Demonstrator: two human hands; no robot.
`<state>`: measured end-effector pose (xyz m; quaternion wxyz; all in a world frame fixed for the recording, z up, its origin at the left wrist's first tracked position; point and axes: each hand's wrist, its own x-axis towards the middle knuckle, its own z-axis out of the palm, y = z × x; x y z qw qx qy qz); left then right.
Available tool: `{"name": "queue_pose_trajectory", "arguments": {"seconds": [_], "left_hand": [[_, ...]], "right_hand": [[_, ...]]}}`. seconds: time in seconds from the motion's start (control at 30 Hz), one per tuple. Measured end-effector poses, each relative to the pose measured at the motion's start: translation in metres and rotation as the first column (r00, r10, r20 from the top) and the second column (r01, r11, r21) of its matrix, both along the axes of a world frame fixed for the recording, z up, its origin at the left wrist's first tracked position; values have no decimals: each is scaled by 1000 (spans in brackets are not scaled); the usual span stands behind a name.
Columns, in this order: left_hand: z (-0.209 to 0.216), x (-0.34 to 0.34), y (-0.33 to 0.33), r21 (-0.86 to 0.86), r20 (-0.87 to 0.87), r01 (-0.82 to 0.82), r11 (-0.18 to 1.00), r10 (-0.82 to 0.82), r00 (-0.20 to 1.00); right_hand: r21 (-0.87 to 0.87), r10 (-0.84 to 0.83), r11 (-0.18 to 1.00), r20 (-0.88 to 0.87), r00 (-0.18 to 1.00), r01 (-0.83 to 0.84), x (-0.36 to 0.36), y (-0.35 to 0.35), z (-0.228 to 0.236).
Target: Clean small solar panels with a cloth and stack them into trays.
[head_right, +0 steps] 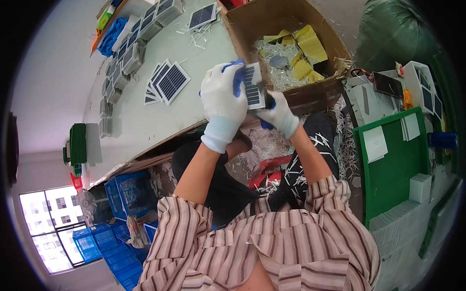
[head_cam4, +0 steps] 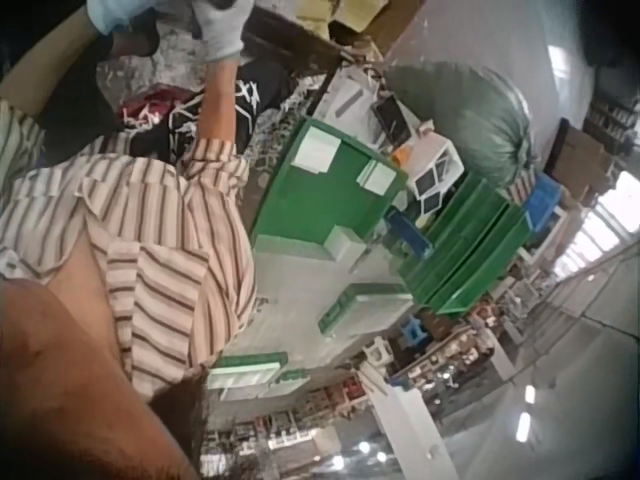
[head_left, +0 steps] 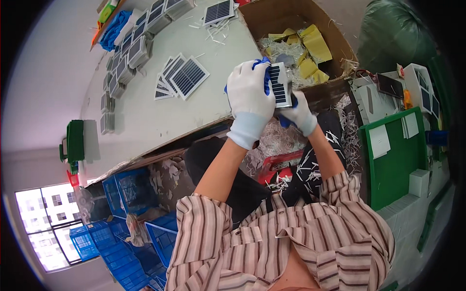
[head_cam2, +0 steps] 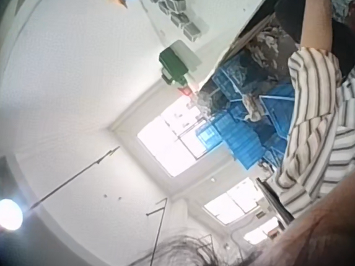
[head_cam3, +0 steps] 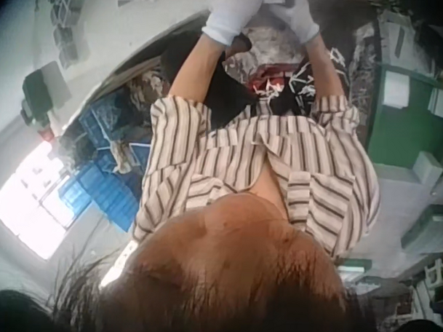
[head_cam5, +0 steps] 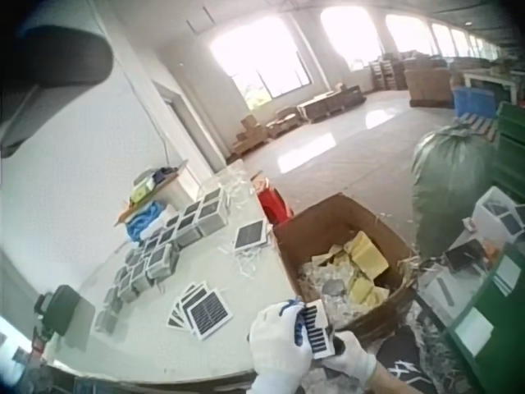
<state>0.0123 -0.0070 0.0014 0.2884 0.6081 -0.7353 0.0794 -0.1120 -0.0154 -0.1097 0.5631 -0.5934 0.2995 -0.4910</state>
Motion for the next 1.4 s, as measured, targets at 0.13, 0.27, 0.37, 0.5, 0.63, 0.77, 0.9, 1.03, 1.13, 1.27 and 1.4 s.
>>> {"name": "queue_pose_trajectory", "arguments": {"seconds": [0.13,0.27,0.37,0.5,0.63,0.77,0.9,1.03,1.13,1.27,1.4], "left_hand": [[-1,0,-3,-75,-6,8,997,-9,1000],[1,-3,1,-102,-1,-10,995,10,1000],[2,0,2,-57,12,-50,997,51,999],[2,-8,3,-27,11,10,1000,-10,1000],[1,1,5,7,-10,85,996,-85,996],[8,11,8,8,-38,53,999,-53,998],[30,14,7,187,192,9,982,-45,980],[2,6,4,-33,93,11,999,-8,996],[9,7,10,7,43,55,998,-55,998],[7,8,8,6,42,105,994,-105,994],[6,9,8,-29,35,92,995,-91,995]], "right_hand": [[-126,356,912,-228,906,-390,1,67,6],[402,-145,915,322,936,3,13,64,-9],[4,-459,888,-51,887,460,34,36,-13],[489,-416,870,653,632,68,71,-11,-41],[406,-167,874,765,622,-265,62,-46,-17],[561,-244,785,670,701,-263,57,-42,-12],[237,-191,958,104,976,162,7,-3,-9],[158,-13,987,34,999,8,8,-16,-2],[193,113,969,198,974,-152,4,11,6],[231,174,947,212,962,-223,-3,39,3],[242,93,961,181,979,-136,1,20,-4]]}}
